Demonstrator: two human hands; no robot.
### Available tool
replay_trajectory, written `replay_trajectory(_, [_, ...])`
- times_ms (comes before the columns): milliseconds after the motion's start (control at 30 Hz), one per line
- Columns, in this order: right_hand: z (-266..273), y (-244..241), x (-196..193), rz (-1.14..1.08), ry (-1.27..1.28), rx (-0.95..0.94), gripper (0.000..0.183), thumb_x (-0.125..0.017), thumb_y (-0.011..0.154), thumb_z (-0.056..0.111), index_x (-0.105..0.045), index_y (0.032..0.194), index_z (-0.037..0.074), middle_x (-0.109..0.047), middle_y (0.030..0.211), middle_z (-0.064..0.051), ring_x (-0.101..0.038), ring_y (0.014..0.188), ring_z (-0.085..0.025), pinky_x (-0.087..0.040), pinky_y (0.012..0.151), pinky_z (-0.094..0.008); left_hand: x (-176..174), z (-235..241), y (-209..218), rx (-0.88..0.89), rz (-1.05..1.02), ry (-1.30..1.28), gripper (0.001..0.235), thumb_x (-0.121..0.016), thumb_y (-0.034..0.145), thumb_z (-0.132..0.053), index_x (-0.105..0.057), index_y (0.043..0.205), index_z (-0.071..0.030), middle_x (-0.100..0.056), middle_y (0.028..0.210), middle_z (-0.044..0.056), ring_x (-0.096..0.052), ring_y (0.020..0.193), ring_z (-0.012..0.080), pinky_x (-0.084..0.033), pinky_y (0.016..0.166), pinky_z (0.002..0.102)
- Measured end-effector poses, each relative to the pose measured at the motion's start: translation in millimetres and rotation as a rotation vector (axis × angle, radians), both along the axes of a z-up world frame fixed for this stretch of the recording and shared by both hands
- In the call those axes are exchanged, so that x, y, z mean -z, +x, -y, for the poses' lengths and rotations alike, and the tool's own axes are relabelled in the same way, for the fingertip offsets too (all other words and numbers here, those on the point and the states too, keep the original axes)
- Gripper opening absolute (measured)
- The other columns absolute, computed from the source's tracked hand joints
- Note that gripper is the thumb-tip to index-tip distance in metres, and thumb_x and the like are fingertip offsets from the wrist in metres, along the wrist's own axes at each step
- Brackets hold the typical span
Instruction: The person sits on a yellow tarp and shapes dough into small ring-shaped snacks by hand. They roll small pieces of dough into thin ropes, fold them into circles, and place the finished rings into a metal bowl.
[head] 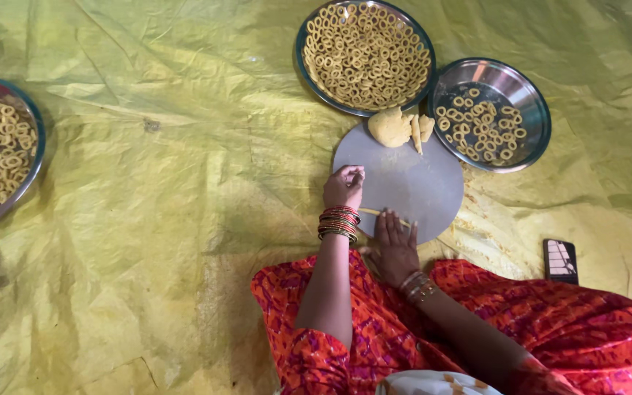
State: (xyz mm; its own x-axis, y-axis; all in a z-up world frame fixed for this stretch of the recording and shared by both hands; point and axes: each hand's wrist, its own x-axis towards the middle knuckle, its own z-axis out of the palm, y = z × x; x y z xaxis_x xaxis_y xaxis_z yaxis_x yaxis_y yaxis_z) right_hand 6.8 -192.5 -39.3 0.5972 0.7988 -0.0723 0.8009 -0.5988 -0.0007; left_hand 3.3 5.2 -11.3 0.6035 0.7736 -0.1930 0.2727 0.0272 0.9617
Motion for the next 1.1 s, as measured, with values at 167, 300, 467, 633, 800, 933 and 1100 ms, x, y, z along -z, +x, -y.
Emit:
replay_trajectory(167, [19, 38, 5, 0.087, 0.291, 0.109, 0.056, -0.073, 0.088, 0.028, -0.057, 0.141, 0.023, -0.062, 0.141, -0.011, -0.057, 0.128, -0.029, -0.035, 0.114, -0.058, 0, -2, -3, -0.020, 0.021, -0.028, 0.015, -0.071, 0.093, -0.026, -0.078, 0.104, -0.018, -0.080, 0.094, 0.005, -0.078, 0.078, 0.0160, -0.060, 0.076, 0.031])
replay_trajectory(300, [30, 69, 0, 0.070, 0.305, 0.159, 0.017, -0.077, 0.085, 0.025, -0.078, 0.102, 0.028, -0.079, 0.113, 0.003, -0.064, 0.117, -0.019, -0.043, 0.113, -0.053, -4, -5, -5, -0.027, 0.017, 0.006, 0.015, -0.072, 0.093, -0.026, -0.078, 0.104, -0.019, -0.080, 0.095, 0.005, -0.078, 0.079, 0.0161, -0.061, 0.077, 0.031])
replay_trajectory(467, [34, 74, -24, 0.101, 0.192, 0.209, 0.030, -0.074, 0.091, 0.019, -0.074, 0.119, 0.030, -0.076, 0.117, -0.001, -0.067, 0.107, -0.018, -0.048, 0.110, -0.047, -7, -5, -6, -0.020, -0.004, -0.004, 0.014, -0.070, 0.094, -0.027, -0.079, 0.103, -0.019, -0.080, 0.097, 0.004, -0.078, 0.079, 0.0162, -0.060, 0.077, 0.031])
replay_trajectory(633, [15, 21, -35, 0.000, -0.062, 0.022, 0.070, -0.060, 0.099, 0.041, -0.034, 0.158, 0.014, -0.048, 0.150, -0.010, -0.046, 0.139, -0.026, -0.038, 0.116, -0.050, -8, -1, -5, -0.012, 0.029, -0.003, 0.015, -0.071, 0.095, -0.027, -0.078, 0.104, -0.019, -0.080, 0.098, 0.005, -0.077, 0.081, 0.0166, -0.060, 0.077, 0.032])
replay_trajectory(800, [-36, 28, -31, 0.044, -0.263, 0.036, 0.101, -0.035, 0.093, 0.073, -0.006, 0.161, 0.004, -0.004, 0.169, -0.016, -0.004, 0.156, -0.030, -0.003, 0.122, -0.059, -7, -3, -5, -0.007, -0.002, -0.005, 0.014, -0.071, 0.093, -0.028, -0.078, 0.103, -0.021, -0.080, 0.098, 0.004, -0.078, 0.080, 0.0174, -0.060, 0.077, 0.031])
replay_trajectory(933, [-86, 95, -27, -0.004, -0.077, 0.259, 0.091, -0.027, 0.099, 0.065, -0.005, 0.162, 0.003, -0.003, 0.171, -0.017, 0.000, 0.158, -0.033, 0.004, 0.122, -0.062, -7, -3, -4, 0.008, -0.031, -0.002, 0.014, -0.071, 0.094, -0.028, -0.078, 0.104, -0.021, -0.080, 0.098, 0.003, -0.077, 0.082, 0.0178, -0.058, 0.077, 0.032])
replay_trajectory(1100, [-70, 84, -2, 0.028, 0.035, 0.211, 0.091, -0.033, 0.101, 0.062, -0.006, 0.162, -0.001, -0.006, 0.170, -0.022, -0.001, 0.158, -0.037, 0.003, 0.122, -0.063, -9, -1, -4, -0.010, 0.029, -0.023, 0.015, -0.071, 0.093, -0.027, -0.078, 0.104, -0.019, -0.080, 0.098, 0.005, -0.078, 0.081, 0.0180, -0.060, 0.077, 0.031])
